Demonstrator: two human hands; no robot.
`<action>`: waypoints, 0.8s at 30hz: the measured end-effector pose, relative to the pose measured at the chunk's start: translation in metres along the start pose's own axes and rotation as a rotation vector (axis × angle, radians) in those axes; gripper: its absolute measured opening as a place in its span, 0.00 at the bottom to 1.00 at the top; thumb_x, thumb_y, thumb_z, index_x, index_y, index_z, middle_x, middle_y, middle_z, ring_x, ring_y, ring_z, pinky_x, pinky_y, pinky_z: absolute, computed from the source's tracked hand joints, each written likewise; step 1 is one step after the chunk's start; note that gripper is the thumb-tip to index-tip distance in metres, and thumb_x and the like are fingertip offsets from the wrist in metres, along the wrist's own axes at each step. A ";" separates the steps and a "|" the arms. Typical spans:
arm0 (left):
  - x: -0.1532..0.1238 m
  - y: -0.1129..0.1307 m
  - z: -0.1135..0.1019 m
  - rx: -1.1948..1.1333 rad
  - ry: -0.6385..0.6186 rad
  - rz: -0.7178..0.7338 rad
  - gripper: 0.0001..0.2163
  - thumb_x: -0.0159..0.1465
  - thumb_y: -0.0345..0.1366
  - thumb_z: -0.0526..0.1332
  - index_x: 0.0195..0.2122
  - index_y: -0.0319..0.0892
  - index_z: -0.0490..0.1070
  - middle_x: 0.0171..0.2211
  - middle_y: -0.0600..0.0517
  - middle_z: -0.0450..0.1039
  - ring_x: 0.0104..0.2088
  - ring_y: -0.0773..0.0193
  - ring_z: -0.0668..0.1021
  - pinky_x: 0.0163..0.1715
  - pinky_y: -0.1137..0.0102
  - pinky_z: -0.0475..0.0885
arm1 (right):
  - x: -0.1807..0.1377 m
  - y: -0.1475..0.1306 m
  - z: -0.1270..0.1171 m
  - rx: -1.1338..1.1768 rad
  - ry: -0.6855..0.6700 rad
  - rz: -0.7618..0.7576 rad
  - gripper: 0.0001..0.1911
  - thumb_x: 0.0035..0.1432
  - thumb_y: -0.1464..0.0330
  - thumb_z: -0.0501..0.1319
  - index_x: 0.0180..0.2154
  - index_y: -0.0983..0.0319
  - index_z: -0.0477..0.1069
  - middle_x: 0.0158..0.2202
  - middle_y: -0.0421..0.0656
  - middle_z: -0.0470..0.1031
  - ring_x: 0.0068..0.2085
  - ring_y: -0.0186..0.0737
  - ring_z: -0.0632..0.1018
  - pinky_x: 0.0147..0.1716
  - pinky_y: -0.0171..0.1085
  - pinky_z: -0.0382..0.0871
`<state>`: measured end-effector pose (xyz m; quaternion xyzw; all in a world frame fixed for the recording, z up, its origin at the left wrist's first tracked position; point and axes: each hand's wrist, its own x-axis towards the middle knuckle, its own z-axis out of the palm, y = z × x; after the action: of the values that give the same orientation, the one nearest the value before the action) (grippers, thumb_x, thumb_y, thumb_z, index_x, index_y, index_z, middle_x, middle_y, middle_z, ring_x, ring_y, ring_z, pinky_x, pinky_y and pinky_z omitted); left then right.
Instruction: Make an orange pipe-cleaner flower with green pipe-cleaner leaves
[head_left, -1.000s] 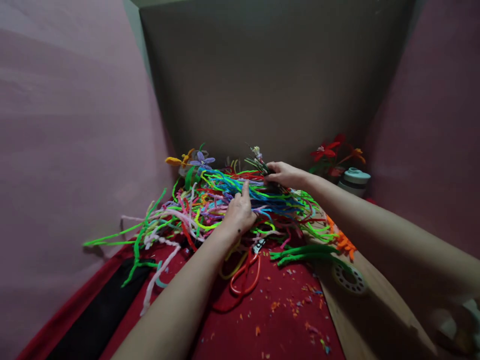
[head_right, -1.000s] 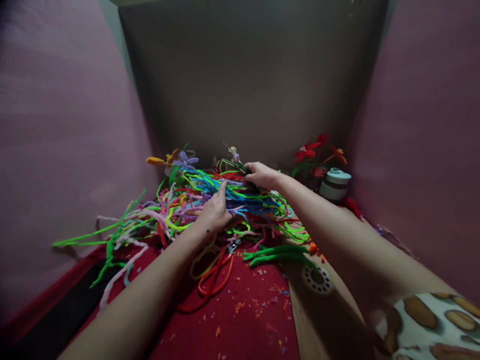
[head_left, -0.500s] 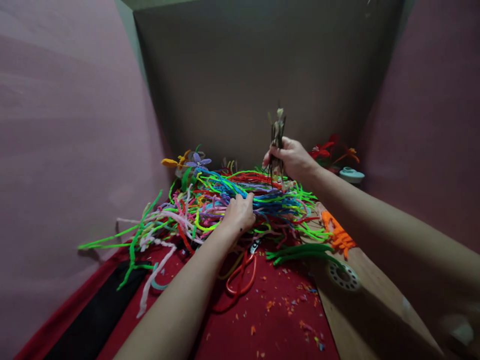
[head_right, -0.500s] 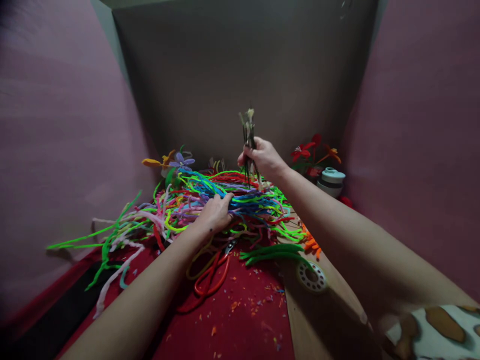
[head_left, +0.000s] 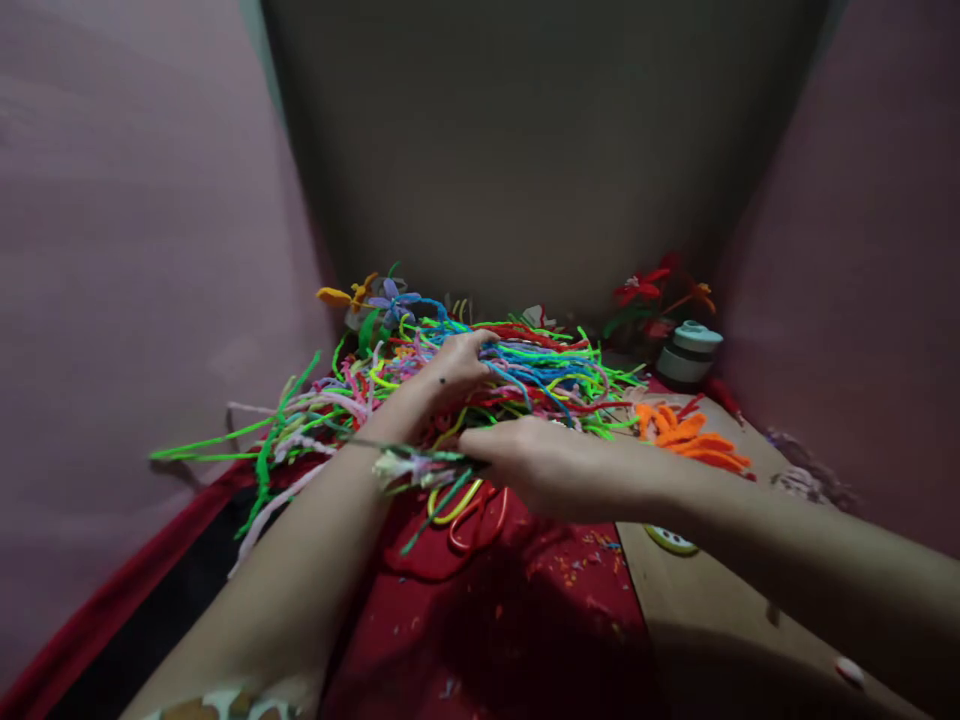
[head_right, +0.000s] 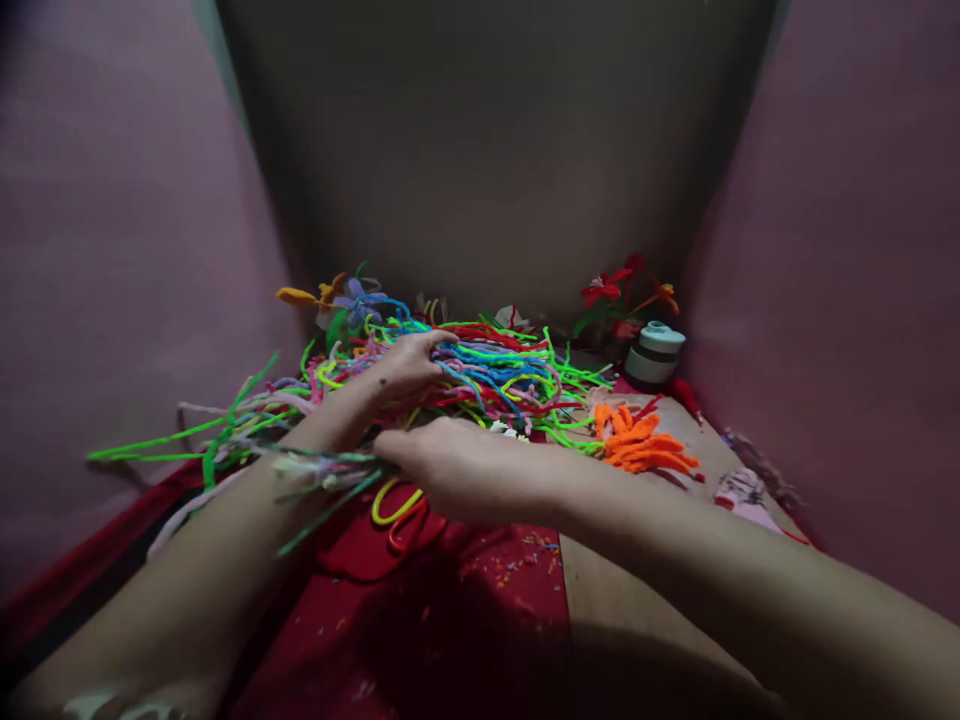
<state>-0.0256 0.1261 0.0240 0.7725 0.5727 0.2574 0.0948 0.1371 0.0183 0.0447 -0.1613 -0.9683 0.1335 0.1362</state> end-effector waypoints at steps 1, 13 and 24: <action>0.004 -0.002 -0.004 -0.004 -0.010 0.007 0.29 0.45 0.37 0.67 0.51 0.39 0.68 0.41 0.48 0.74 0.41 0.58 0.74 0.41 0.69 0.67 | 0.001 0.002 0.009 -0.076 -0.074 0.005 0.12 0.51 0.80 0.51 0.37 0.64 0.66 0.29 0.42 0.70 0.26 0.32 0.68 0.23 0.31 0.56; 0.021 -0.010 -0.014 -0.202 -0.187 0.016 0.28 0.46 0.35 0.64 0.50 0.37 0.68 0.32 0.51 0.72 0.28 0.67 0.72 0.27 0.72 0.66 | 0.036 0.061 0.060 -0.249 -0.077 0.269 0.15 0.56 0.73 0.52 0.45 0.63 0.68 0.42 0.50 0.76 0.42 0.45 0.76 0.36 0.37 0.66; -0.048 0.063 -0.077 0.324 0.069 0.263 0.14 0.56 0.37 0.56 0.40 0.38 0.73 0.35 0.48 0.73 0.37 0.62 0.73 0.38 0.69 0.66 | 0.038 0.070 0.048 -0.143 -0.082 0.323 0.17 0.50 0.78 0.53 0.42 0.64 0.71 0.36 0.48 0.77 0.35 0.40 0.76 0.32 0.32 0.63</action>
<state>-0.0216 0.0496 0.1033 0.8365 0.5037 0.1984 -0.0845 0.1073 0.0851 -0.0129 -0.3186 -0.9415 0.0908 0.0617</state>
